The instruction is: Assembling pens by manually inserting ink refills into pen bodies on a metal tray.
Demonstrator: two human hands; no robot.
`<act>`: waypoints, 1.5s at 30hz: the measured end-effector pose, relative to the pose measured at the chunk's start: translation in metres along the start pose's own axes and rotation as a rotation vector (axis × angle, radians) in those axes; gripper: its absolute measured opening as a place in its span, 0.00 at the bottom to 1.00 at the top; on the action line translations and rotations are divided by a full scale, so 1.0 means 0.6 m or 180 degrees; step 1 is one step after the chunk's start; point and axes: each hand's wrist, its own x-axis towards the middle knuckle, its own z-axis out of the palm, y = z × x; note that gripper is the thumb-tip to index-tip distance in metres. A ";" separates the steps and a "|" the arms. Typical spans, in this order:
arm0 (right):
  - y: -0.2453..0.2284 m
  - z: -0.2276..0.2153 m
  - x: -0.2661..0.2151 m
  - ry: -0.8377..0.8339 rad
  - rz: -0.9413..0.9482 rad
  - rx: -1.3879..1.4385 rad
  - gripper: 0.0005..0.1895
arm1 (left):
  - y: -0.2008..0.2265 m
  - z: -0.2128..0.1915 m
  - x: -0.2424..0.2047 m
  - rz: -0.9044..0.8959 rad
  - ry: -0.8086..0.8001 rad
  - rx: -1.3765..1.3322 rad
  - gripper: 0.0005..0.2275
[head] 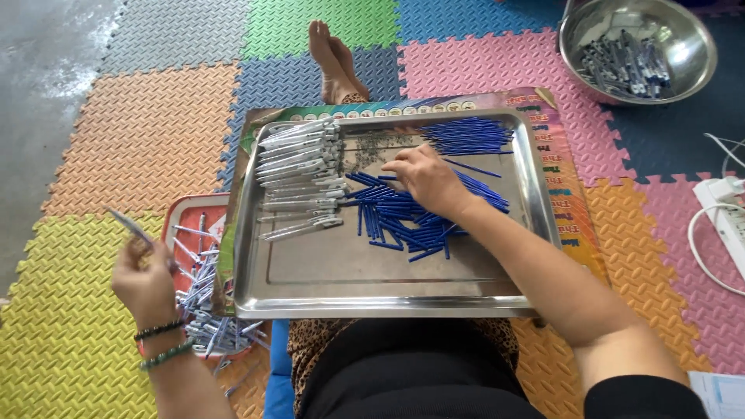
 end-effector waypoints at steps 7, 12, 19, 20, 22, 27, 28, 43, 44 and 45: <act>0.009 0.044 0.032 0.0007 0.0566 -0.0501 0.07 | -0.257 -0.094 -0.006 -0.0924 -0.0327 0.2733 0.16; 0.080 0.153 0.045 -0.0080 0.0884 -0.0866 0.07 | -0.312 -0.075 0.036 0.0730 0.0070 0.2887 0.18; 0.089 0.082 0.015 -0.0328 0.1163 -0.0285 0.07 | 0.027 0.088 -0.007 0.1063 -0.0594 0.0734 0.14; 0.083 0.061 0.007 -0.0357 0.1386 -0.0057 0.07 | 0.036 0.118 -0.013 0.1109 -0.1261 0.0676 0.16; 0.071 0.025 -0.007 -0.0374 0.1623 0.0175 0.08 | 0.073 0.163 -0.036 0.1161 -0.1941 0.0619 0.18; 0.046 -0.028 -0.033 -0.0163 0.1874 0.0930 0.06 | 0.088 0.236 -0.059 0.1890 -0.2253 0.2888 0.13; 0.049 -0.030 -0.034 -0.0149 0.1914 0.0949 0.06 | 0.089 0.240 -0.059 0.1914 -0.2287 0.2910 0.13; 0.088 -0.044 -0.036 0.0465 0.2162 0.1492 0.07 | 0.088 0.249 -0.073 0.2100 -0.2233 0.3447 0.09; 0.089 -0.046 -0.037 0.0397 0.2178 0.1513 0.08 | 0.090 0.250 -0.075 0.2054 -0.2298 0.3448 0.08; 0.091 -0.049 -0.038 0.0329 0.2194 0.1535 0.09 | 0.091 0.251 -0.077 0.2008 -0.2364 0.3450 0.06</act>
